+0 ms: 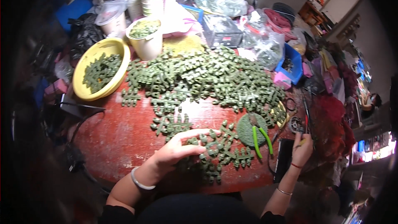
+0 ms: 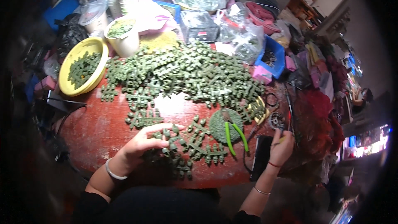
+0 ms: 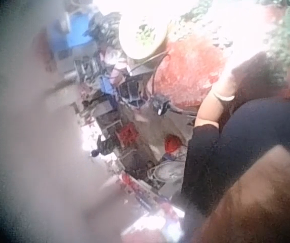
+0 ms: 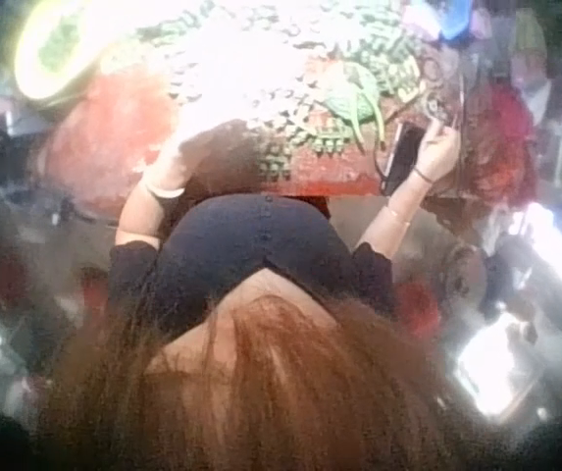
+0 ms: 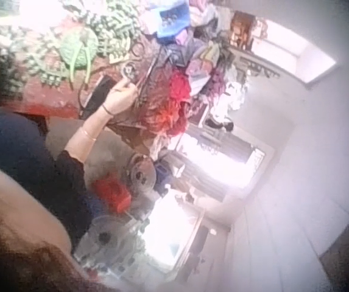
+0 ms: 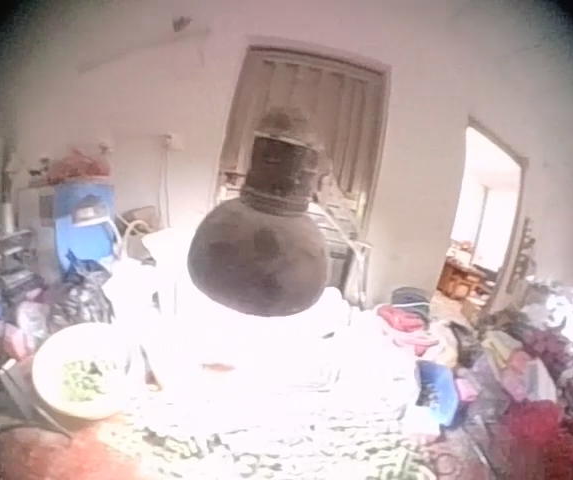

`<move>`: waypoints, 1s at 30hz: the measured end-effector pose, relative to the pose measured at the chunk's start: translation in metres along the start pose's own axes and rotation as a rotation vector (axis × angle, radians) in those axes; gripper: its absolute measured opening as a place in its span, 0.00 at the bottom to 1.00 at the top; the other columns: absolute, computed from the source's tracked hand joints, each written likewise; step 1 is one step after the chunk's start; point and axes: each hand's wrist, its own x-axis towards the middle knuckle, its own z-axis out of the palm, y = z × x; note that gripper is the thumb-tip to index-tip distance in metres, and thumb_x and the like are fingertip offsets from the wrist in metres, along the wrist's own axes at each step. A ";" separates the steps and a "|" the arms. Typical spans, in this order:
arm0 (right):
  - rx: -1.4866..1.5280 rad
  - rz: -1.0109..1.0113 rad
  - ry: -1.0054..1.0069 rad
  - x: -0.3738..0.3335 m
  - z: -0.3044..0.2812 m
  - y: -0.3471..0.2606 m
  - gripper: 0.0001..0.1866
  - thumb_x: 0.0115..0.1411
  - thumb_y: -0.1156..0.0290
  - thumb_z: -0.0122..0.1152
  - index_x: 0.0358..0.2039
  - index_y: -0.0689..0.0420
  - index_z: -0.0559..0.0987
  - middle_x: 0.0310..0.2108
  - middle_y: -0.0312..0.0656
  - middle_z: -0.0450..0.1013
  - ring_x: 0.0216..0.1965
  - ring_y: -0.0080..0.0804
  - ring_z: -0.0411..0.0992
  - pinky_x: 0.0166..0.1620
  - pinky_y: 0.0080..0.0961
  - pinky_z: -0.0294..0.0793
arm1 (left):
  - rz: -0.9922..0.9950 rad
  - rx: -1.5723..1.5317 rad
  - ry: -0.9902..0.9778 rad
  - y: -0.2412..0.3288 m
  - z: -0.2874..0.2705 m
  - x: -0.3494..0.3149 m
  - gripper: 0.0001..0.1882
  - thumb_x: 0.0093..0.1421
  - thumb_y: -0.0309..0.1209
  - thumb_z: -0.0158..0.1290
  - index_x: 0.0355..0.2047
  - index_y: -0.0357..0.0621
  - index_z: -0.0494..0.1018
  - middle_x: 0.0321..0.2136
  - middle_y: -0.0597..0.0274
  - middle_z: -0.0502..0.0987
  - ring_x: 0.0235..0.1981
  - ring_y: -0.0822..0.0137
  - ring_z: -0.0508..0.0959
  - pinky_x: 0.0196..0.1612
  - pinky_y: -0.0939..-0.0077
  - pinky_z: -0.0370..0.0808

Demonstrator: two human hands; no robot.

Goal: The person assembles small green plastic toy tank models by hand using a small tool, working through a large pile of parts on a red table.

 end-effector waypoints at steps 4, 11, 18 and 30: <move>0.483 0.292 0.081 -0.001 -0.032 -0.049 0.12 0.62 0.68 0.64 0.40 0.64 0.76 0.32 0.49 0.75 0.30 0.42 0.73 0.37 0.36 0.72 | 0.000 -0.030 0.033 -0.002 -0.003 0.003 0.29 0.58 0.24 0.57 0.61 0.36 0.68 0.30 0.72 0.74 0.26 0.81 0.71 0.32 0.86 0.70; 0.688 -0.381 -0.025 -0.040 -0.060 -0.152 0.18 0.62 0.55 0.64 0.38 0.58 0.81 0.26 0.41 0.74 0.24 0.35 0.72 0.26 0.28 0.70 | 0.022 0.007 0.046 -0.004 -0.009 0.000 0.29 0.57 0.25 0.58 0.60 0.36 0.69 0.30 0.73 0.75 0.26 0.81 0.70 0.32 0.86 0.69; 0.732 -0.390 0.028 -0.054 -0.037 -0.171 0.18 0.59 0.55 0.67 0.37 0.58 0.81 0.24 0.40 0.74 0.21 0.34 0.71 0.24 0.27 0.70 | 0.042 0.004 0.078 -0.005 -0.007 0.003 0.27 0.56 0.26 0.59 0.58 0.37 0.71 0.34 0.71 0.76 0.28 0.81 0.71 0.33 0.86 0.69; 0.733 -0.435 0.028 -0.054 -0.030 -0.170 0.18 0.59 0.55 0.67 0.36 0.58 0.81 0.22 0.39 0.73 0.20 0.34 0.70 0.22 0.26 0.70 | 0.026 0.013 0.071 -0.006 -0.007 0.001 0.27 0.56 0.26 0.59 0.58 0.39 0.72 0.39 0.70 0.77 0.34 0.80 0.74 0.35 0.84 0.72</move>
